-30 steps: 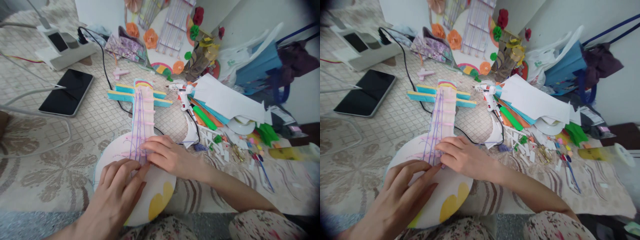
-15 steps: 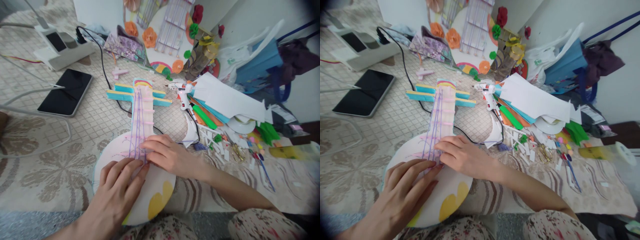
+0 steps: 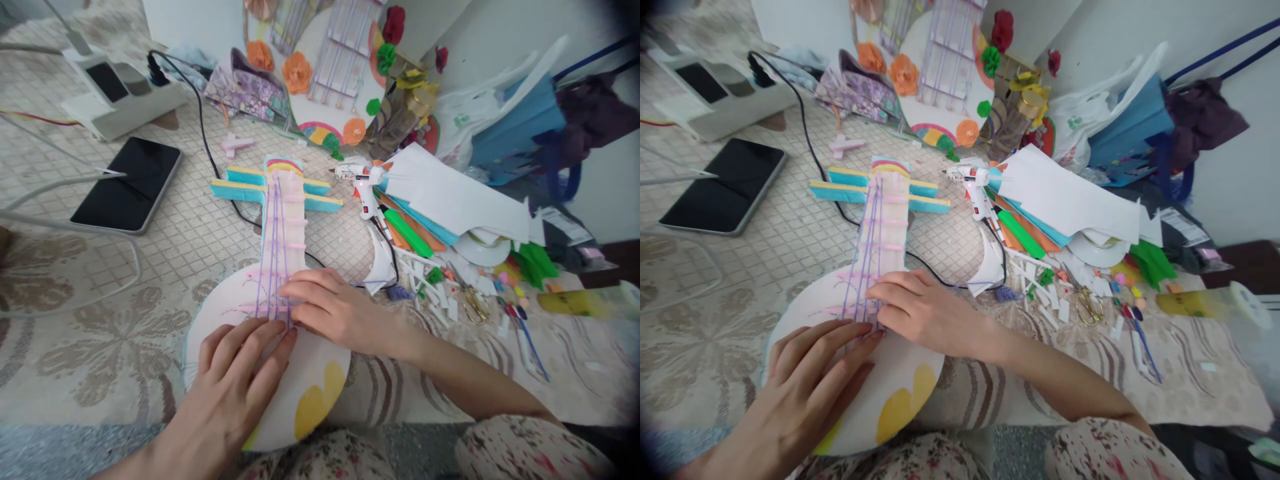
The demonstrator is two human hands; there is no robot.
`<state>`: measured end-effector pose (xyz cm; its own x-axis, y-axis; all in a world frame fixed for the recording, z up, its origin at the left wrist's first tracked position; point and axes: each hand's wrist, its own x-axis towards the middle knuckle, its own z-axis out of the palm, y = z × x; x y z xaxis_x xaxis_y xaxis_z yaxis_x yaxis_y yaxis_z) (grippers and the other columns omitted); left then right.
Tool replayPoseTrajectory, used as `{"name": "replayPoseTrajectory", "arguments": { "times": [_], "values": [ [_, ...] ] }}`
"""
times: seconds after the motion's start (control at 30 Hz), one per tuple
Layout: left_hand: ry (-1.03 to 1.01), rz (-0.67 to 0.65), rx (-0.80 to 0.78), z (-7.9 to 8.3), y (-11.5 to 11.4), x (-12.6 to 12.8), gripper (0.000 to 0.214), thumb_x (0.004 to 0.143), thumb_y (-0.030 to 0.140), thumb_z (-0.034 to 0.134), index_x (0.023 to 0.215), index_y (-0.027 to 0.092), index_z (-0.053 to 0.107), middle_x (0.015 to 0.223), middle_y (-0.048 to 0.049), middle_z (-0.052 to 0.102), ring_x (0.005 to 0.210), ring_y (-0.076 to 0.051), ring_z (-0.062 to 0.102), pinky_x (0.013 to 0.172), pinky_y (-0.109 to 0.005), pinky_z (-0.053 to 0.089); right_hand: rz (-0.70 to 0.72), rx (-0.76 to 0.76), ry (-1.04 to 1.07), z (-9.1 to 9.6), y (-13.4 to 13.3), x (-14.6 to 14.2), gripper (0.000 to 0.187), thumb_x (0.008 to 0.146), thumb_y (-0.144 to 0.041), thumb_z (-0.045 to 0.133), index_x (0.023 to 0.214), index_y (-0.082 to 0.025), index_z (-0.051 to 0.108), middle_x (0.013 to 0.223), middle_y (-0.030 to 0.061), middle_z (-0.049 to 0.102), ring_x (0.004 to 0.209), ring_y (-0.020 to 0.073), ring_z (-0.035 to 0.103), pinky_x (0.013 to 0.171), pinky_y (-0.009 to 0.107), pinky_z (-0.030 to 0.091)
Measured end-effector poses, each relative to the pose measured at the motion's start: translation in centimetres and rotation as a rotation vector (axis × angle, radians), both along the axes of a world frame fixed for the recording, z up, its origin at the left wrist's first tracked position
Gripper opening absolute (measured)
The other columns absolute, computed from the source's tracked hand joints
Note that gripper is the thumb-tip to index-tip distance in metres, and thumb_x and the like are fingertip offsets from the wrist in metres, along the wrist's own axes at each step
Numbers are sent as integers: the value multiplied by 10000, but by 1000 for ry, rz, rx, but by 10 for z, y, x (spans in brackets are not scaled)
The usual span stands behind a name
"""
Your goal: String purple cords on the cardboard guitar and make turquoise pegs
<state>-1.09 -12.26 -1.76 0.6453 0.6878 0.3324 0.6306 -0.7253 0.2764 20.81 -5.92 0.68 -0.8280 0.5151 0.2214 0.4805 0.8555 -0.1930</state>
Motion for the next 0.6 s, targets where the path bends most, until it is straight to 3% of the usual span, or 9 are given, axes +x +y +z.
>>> {"name": "replayPoseTrajectory", "arguments": {
  "times": [0.17, 0.3, 0.43, 0.6],
  "values": [
    [-98, 74, -28, -4, 1, 2, 373, 900, 107, 488, 1269, 153, 466, 1170, -98, 596, 1125, -251, 507, 915, -428, 413, 4, 0, 5, -1, 0, -1, 186, 952, -167, 453, 904, -130, 629, 1244, 83, 599, 1213, 222, 449, 987, 390, 423],
    [-209, 140, -52, -7, 0, 2, 356, 865, 102, 568, 1194, 174, 454, 1169, -83, 597, 1140, -240, 513, 953, -429, 416, 4, 1, 9, -2, 0, 0, 176, 947, -170, 461, 912, -138, 631, 1242, 84, 602, 1210, 220, 456, 978, 393, 427],
    [-198, 100, -83, -6, -2, 0, 263, 882, 83, 528, 1102, 224, 500, 1165, -21, 634, 1145, -225, 519, 953, -414, 391, 3, 0, 14, -2, 0, 0, 176, 949, -175, 461, 915, -138, 630, 1240, 84, 603, 1213, 220, 456, 982, 390, 424],
    [-203, 41, -107, -5, -3, -3, 211, 903, 117, 485, 1076, 223, 541, 1241, -31, 619, 1200, -226, 490, 970, -402, 355, 4, -6, 17, -1, 0, -1, 183, 952, -180, 456, 906, -137, 628, 1230, 85, 608, 1213, 214, 456, 983, 384, 421]
  ]
}}
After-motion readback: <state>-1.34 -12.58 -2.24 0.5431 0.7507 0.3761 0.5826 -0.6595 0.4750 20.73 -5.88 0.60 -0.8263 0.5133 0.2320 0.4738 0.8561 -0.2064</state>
